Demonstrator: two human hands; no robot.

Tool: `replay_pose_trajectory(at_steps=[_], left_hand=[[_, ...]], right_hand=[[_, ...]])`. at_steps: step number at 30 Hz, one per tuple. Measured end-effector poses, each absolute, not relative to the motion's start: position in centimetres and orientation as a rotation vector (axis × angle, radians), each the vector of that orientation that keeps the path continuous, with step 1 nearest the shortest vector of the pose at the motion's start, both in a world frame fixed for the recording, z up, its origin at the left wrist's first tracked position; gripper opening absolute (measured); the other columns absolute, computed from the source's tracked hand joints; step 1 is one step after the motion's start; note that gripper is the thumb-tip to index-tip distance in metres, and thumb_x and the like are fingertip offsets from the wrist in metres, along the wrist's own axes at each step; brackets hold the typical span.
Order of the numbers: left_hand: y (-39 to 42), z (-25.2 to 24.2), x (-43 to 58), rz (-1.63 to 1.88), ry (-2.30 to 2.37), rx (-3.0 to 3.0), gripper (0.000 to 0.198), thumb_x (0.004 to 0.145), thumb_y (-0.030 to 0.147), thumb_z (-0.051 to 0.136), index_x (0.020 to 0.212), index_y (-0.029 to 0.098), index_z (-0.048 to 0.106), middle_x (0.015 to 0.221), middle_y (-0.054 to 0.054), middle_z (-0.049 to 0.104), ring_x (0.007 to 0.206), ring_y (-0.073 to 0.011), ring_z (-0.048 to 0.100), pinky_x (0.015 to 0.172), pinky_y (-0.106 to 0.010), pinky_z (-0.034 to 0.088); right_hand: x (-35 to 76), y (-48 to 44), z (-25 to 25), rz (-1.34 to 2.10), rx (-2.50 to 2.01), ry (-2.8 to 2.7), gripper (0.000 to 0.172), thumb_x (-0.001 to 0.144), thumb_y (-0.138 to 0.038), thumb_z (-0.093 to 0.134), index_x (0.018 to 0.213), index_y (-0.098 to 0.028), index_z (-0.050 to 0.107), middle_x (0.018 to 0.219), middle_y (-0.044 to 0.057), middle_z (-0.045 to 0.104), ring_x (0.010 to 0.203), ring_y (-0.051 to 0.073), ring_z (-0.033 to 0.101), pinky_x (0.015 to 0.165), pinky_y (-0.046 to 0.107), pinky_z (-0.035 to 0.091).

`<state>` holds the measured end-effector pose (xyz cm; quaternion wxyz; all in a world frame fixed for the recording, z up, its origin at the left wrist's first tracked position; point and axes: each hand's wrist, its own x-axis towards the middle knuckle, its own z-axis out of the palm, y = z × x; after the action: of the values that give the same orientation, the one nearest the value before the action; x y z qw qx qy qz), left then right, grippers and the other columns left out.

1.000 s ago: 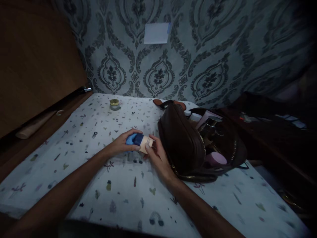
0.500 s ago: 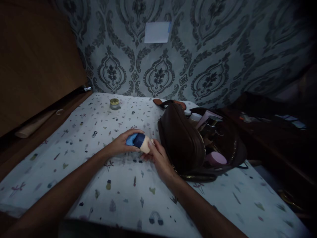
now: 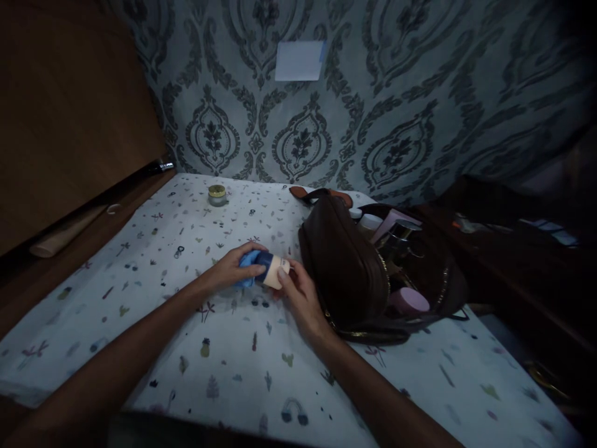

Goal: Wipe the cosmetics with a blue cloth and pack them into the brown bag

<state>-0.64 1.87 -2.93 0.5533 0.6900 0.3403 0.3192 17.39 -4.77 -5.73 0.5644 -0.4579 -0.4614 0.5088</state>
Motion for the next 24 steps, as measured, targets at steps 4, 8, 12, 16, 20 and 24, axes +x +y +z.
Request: replay_pose_trajectory(at_steps=[4,8,12,16,20,24], left_hand=[[1.9,-2.6,-0.8,0.810,0.762,1.684,0.056,0.070,0.051,0.078,0.114,0.020,0.063,0.107,-0.005,0.063,0.096,-0.0238,0.060,0.081,-0.031,0.048],[1.5,-2.6,-0.6,0.869,0.791,1.676,0.056,0.073,0.053,0.076,0.117,0.021,0.064,0.111,-0.006,0.064,0.099,-0.0242,0.060,0.083,-0.030,0.047],[1.4,-3.0,-0.1,0.973,0.989,1.463,0.053,0.084,0.061,0.062,0.120,0.023,0.062,0.096,-0.003,0.065,0.084,-0.0188,0.061,0.073,-0.027,0.047],[1.2,-3.4,0.7,1.105,0.979,1.103,0.057,0.084,0.063,0.059,0.125,0.023,0.054,0.096,-0.005,0.068,0.087,-0.0204,0.064,0.074,-0.029,0.051],[0.3,-3.1,1.3,1.039,0.897,1.311,0.051,0.088,0.059,0.057,0.121,0.020,0.060,0.104,-0.006,0.068,0.100,-0.0217,0.063,0.088,-0.031,0.048],[-0.5,-2.8,1.5,1.009,0.969,1.491,0.040,0.089,0.051,0.057,0.111,0.018,0.065,0.084,-0.001,0.063,0.076,-0.0168,0.057,0.070,-0.027,0.045]], right_hand=[[17.6,-4.9,-5.6,1.210,-1.081,-1.100,0.044,0.082,-0.058,0.068,0.105,-0.022,0.059,0.075,-0.001,0.063,0.053,0.012,0.056,0.049,0.025,0.045],[17.4,-5.0,-5.5,1.176,-1.065,-1.085,0.043,0.083,-0.054,0.068,0.110,-0.024,0.057,0.086,0.001,0.065,0.062,0.014,0.060,0.054,0.025,0.049],[17.3,-5.0,-5.9,0.953,-1.090,-1.163,0.049,0.077,-0.041,0.075,0.119,-0.026,0.053,0.110,0.005,0.064,0.091,0.020,0.064,0.075,0.032,0.055],[17.5,-5.3,-6.2,0.582,-1.135,-1.478,0.044,0.080,-0.027,0.071,0.121,-0.027,0.058,0.121,0.009,0.058,0.111,0.026,0.059,0.092,0.042,0.053],[17.6,-6.0,-6.2,0.417,-1.123,-1.694,0.039,0.085,-0.019,0.062,0.123,-0.030,0.061,0.128,0.010,0.052,0.121,0.028,0.056,0.103,0.047,0.048],[17.5,-6.3,-5.9,0.402,-1.126,-1.734,0.039,0.085,-0.018,0.063,0.122,-0.030,0.062,0.126,0.010,0.052,0.120,0.028,0.056,0.102,0.046,0.050]])
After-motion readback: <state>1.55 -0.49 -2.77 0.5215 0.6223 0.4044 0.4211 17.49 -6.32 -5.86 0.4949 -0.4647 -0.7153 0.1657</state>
